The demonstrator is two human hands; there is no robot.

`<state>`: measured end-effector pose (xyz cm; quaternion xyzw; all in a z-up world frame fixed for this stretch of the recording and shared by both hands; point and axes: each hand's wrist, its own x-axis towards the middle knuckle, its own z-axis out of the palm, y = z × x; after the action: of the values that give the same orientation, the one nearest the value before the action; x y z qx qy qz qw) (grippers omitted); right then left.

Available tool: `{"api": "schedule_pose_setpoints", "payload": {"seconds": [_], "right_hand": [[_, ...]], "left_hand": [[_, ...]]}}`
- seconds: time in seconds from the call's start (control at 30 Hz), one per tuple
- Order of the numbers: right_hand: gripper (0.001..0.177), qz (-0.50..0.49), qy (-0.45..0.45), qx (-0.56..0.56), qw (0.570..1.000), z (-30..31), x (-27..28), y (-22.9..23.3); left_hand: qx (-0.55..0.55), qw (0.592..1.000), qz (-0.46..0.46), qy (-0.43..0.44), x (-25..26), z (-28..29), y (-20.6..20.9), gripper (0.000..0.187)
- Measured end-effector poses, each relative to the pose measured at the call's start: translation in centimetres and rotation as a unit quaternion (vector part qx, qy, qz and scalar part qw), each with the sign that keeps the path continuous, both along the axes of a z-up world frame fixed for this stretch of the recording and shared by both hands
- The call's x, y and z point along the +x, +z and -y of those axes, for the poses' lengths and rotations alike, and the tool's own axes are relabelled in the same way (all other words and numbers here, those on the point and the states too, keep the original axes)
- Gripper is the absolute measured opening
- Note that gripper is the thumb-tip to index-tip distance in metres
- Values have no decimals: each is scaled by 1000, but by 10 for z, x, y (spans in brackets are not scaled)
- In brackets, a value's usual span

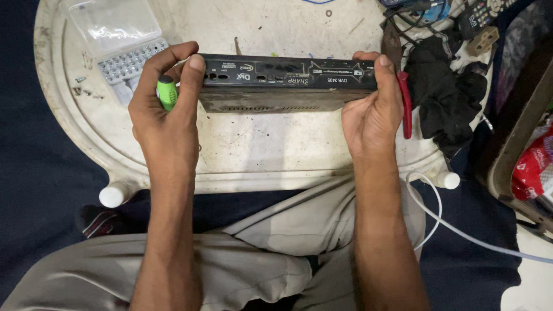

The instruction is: The person is repairing a black electronic device, likely a set-top box. They use a green-handled screwdriver to remove screws, open the casing, and inspect the internal components. The person then reassembles the device by snapping the casing back together.

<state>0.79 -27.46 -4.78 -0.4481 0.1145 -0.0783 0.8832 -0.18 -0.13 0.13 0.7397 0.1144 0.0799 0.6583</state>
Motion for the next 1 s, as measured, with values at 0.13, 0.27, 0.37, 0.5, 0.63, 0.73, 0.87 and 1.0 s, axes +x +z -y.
{"api": "schedule_pose_setpoints", "payload": {"seconds": [0.13, 0.27, 0.37, 0.5, 0.63, 0.73, 0.87, 1.0], "right_hand": [[16, 31, 15, 14, 999, 2, 0, -3], [15, 45, 22, 12, 999, 3, -1, -6], [14, 52, 15, 14, 998, 0, 0, -5], [18, 20, -16, 40, 999, -5, -1, -6], [19, 30, -24, 25, 999, -8, 0, -6], [18, 28, -36, 25, 999, -9, 1, -8], [17, 25, -40, -2, 999, -7, 0, -6], [18, 46, -28, -11, 998, -7, -1, -6]], "left_hand": [[4, 1000, -5, 2, 0, 0, 0, 26], [-27, 1000, 12, 0, 2, 2, -2, 27], [-22, 1000, 15, 5, 4, 0, 0, 26], [-28, 999, -17, 20, 1, 3, -1, 24], [-38, 999, 11, 12, 3, 4, -2, 22], [-13, 1000, 0, 14, 1, 4, -3, 22], [-10, 1000, 12, -4, 3, 3, -2, 21], [-5, 1000, -7, 6, 1, 3, -1, 24]]}}
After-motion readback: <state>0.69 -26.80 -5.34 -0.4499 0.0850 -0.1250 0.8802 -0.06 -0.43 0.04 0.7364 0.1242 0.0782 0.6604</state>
